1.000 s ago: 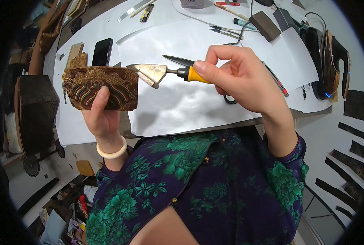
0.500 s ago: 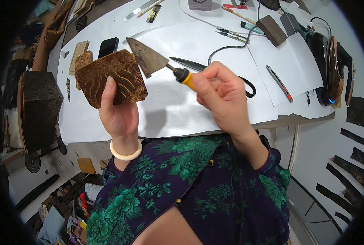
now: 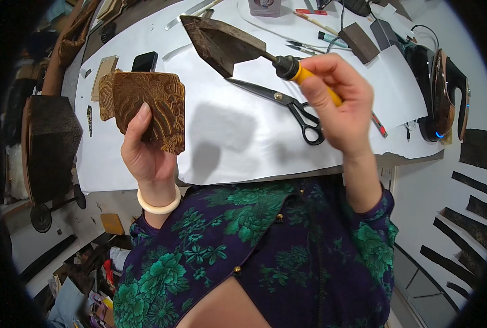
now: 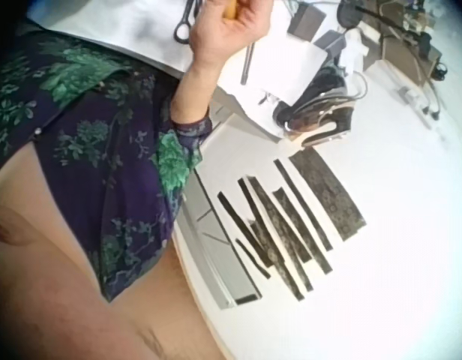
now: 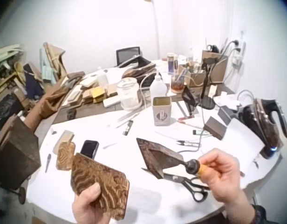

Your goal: The person uses a heated edge-sealing tool to burnish the edges of a rectangular leather piece, repeatedly rotating it to treat all sides. The person then uses a small brush to apply a substance to the surface of the leather piece.

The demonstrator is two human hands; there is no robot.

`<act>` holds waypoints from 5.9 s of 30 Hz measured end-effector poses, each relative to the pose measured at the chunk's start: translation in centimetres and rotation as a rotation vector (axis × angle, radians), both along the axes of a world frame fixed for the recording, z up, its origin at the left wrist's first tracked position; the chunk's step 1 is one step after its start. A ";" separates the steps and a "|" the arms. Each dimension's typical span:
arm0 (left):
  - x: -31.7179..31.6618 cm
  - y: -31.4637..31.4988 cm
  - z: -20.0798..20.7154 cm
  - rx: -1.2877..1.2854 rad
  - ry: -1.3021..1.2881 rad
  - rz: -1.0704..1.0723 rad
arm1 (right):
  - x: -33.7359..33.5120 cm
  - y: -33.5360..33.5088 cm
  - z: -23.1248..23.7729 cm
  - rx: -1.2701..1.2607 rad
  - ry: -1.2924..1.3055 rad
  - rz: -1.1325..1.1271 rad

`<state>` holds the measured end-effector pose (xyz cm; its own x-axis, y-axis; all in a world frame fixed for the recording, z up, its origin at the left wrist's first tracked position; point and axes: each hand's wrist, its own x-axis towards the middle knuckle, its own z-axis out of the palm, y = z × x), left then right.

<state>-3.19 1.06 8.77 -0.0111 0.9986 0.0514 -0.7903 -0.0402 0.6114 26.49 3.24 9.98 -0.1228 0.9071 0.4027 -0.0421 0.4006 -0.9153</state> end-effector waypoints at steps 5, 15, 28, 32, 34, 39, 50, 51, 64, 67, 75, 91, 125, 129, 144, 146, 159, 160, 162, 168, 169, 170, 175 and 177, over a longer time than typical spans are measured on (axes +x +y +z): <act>0.7 -0.1 0.6 -0.072 -0.200 -0.161 | -1.9 -0.7 -4.5 0.161 0.066 -0.109; 2.0 -0.3 2.3 -0.268 -0.247 -0.216 | -3.4 -0.8 -4.9 0.355 -0.023 -0.142; 1.7 -0.6 1.2 -0.109 -0.271 -0.208 | -3.4 -1.8 -5.7 0.316 -0.217 -0.161; 1.1 -0.8 0.2 0.014 -0.164 -0.078 | -2.6 -2.4 -5.3 -0.209 0.302 0.085; 0.8 -1.0 -0.4 0.017 -0.103 -0.024 | -1.8 -2.1 -4.3 -0.253 0.337 0.194; 0.8 -0.9 0.3 -0.012 -0.187 -0.136 | 0.0 -0.9 -3.9 -0.239 0.338 0.235; 1.5 -1.2 1.4 -0.168 -0.340 -0.248 | -1.0 -1.3 -3.9 -0.285 0.348 0.304; 1.6 -1.2 1.6 -0.179 -0.335 -0.253 | -1.0 -1.3 -3.9 -0.289 0.345 0.306; 1.5 -1.1 0.8 -0.108 -0.272 -0.262 | -0.6 -1.6 -5.0 -0.444 0.352 0.368; 1.5 -1.4 0.3 -0.036 -0.145 -0.102 | -0.9 -2.3 -4.8 -0.452 0.423 0.339; 0.8 -1.7 -0.8 0.076 0.131 0.089 | -0.7 -3.1 -2.3 -0.516 0.329 0.344; 0.7 -1.3 0.5 -0.055 -0.023 -0.077 | -1.9 -3.0 -4.3 0.106 0.170 -0.031; 1.5 -1.3 0.4 -0.110 -0.206 -0.181 | -2.7 -3.9 -5.4 -0.272 0.364 0.227; 1.4 -1.5 -0.3 -0.036 -0.158 -0.084 | -2.6 -4.0 -5.3 -0.340 0.393 0.290; 2.2 -1.6 0.2 -0.122 -0.123 -0.160 | -3.2 -4.5 -5.4 -0.344 0.433 0.322; 2.2 -1.5 0.2 -0.117 -0.134 -0.165 | -3.4 -4.5 -5.3 -0.350 0.441 0.344; 2.2 -1.7 -0.3 -0.021 -0.173 -0.114 | -3.9 -5.1 -5.1 -0.347 0.380 0.254; 2.3 -1.8 -0.3 -0.017 -0.148 -0.087 | -4.0 -5.2 -5.1 -0.342 0.378 0.248; 2.1 -1.8 -0.4 -0.001 -0.158 -0.096 | -4.1 -5.3 -5.0 -0.331 0.373 0.236; 1.5 -1.9 -0.9 0.044 -0.039 -0.025 | -4.0 -5.6 -5.7 -0.350 0.393 0.275; 1.4 -1.9 -1.0 0.054 0.010 0.010 | -3.8 -5.4 -5.8 -0.332 0.364 0.247; 1.3 -1.9 -0.9 0.052 0.057 0.050 | -3.4 -5.2 -6.0 -0.313 0.334 0.217; 1.4 -1.7 -0.4 0.062 0.229 0.182 | -1.5 -4.1 -5.4 -0.279 0.335 0.098; 1.6 -1.6 -0.2 0.040 0.273 0.231 | -1.6 -4.0 -5.1 -0.281 0.350 0.064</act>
<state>-1.59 -0.58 8.52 -0.2172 0.9684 0.1224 -0.5655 -0.2270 0.7929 24.89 -0.75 4.88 -0.0822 0.9822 0.1688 -0.3847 0.1250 -0.9145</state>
